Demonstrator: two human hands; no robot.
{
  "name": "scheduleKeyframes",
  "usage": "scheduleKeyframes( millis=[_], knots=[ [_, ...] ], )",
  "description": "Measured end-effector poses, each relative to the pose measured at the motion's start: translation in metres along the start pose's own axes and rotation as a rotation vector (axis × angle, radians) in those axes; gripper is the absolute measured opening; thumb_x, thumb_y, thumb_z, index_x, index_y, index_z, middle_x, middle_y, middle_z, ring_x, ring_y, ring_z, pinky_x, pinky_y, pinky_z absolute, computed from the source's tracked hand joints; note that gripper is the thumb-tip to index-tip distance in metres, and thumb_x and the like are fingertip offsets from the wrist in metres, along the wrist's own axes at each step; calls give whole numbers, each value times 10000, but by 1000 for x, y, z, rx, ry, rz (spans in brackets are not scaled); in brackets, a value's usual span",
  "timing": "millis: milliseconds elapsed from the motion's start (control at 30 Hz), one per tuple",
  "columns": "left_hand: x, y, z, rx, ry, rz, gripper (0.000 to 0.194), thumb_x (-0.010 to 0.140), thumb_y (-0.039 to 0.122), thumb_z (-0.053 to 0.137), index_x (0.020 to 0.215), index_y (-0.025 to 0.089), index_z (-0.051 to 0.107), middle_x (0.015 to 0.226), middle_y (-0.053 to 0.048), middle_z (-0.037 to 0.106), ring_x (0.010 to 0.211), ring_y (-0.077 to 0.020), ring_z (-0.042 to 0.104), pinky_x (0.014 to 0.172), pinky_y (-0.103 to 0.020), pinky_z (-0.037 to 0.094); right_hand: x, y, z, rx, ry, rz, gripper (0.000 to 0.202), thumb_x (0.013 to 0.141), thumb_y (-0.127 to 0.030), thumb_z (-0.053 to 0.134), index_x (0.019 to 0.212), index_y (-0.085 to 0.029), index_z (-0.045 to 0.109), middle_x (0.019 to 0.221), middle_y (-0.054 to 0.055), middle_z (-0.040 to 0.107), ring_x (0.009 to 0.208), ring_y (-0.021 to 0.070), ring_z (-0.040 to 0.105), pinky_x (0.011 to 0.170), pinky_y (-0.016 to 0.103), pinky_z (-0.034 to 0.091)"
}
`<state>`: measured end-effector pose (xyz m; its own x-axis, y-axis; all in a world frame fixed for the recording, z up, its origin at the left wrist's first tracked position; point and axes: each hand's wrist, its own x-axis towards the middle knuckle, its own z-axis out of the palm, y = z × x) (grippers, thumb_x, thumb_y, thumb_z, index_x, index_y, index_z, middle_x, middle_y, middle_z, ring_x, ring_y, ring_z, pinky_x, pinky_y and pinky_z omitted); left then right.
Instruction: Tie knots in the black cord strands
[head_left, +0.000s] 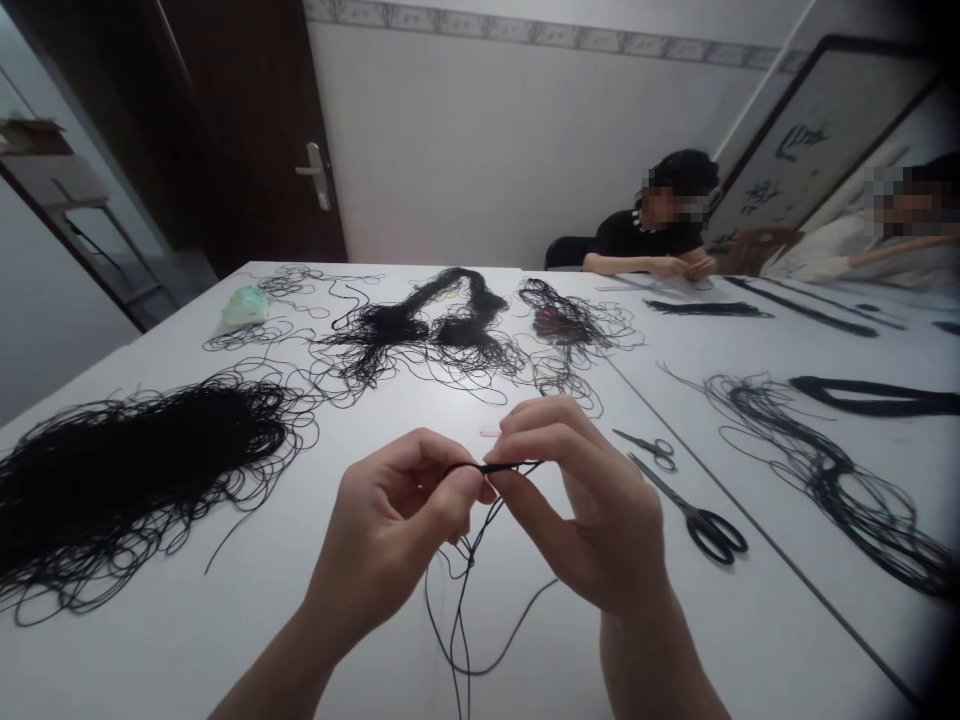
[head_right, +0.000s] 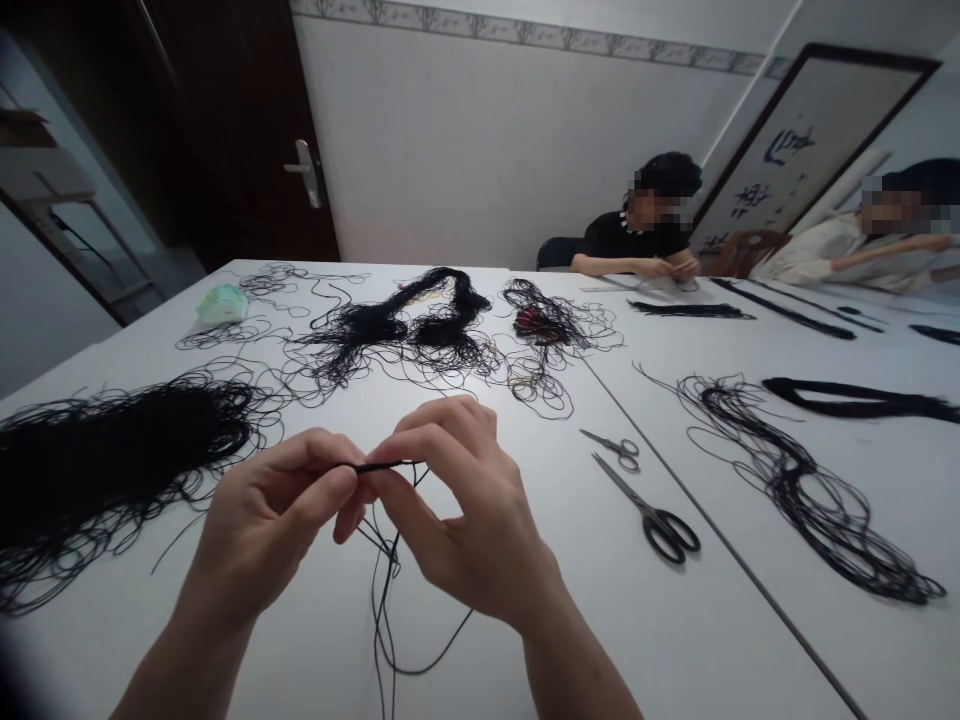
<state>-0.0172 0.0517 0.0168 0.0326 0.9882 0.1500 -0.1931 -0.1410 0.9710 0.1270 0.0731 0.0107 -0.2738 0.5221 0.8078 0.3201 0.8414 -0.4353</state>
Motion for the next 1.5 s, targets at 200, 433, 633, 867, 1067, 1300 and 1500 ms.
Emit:
scheduleKeyframes(
  millis=[200, 433, 633, 867, 1067, 1300, 1500],
  knots=[
    [-2, 2, 3, 85, 42, 22, 111, 750, 168, 612, 641, 183, 632, 518, 54, 540, 484, -44, 451, 462, -135, 380, 1, 0, -1, -27, 2, -21, 126, 817, -46, 561, 862, -162, 541, 784, 30, 558, 783, 151, 525, 695, 358, 438],
    [-2, 0, 4, 31, 39, 56, 113, 738, 143, 619, 635, 187, 635, 544, 58, 545, 512, -41, 478, 493, -114, 409, 0, 1, 1, -65, 20, -18, 115, 816, -57, 572, 851, -160, 534, 784, 26, 549, 793, 150, 526, 717, 367, 437],
    [3, -7, 0, 34, 38, 186, 110, 793, 145, 605, 713, 213, 638, 748, 30, 611, 663, -66, 530, 615, -132, 453, -2, -3, 1, -128, 100, -14, 259, 805, -94, 582, 1051, -149, 517, 983, 89, 545, 950, 194, 511, 795, 394, 444],
    [5, -10, 2, -136, 64, 176, 103, 788, 156, 622, 695, 202, 619, 729, 34, 504, 664, -78, 476, 618, -170, 416, -4, -12, 11, -278, -17, 2, 86, 830, -141, 572, 778, -142, 503, 666, 8, 495, 657, 126, 435, 606, 295, 363],
    [3, -12, -2, -66, 32, 130, 131, 835, 185, 592, 706, 205, 595, 684, 41, 476, 648, -80, 445, 606, -161, 400, -5, -12, 24, -198, -33, 26, 195, 861, -52, 440, 689, -144, 443, 618, 3, 470, 617, 112, 371, 583, 285, 305],
    [2, -10, -7, 91, 19, 218, 147, 852, 166, 577, 715, 215, 600, 699, 42, 469, 668, -77, 447, 608, -149, 399, -5, -19, 25, -37, -49, 34, 228, 835, -4, 389, 677, -166, 361, 589, -33, 330, 557, 90, 271, 557, 282, 253],
    [-4, -12, -7, 113, 36, 249, 134, 855, 166, 573, 746, 237, 607, 722, 49, 480, 656, -64, 458, 590, -125, 401, -7, -19, 24, 25, -80, 33, 189, 807, -10, 384, 693, -161, 392, 595, -19, 357, 563, 97, 291, 546, 278, 254]
  ],
)
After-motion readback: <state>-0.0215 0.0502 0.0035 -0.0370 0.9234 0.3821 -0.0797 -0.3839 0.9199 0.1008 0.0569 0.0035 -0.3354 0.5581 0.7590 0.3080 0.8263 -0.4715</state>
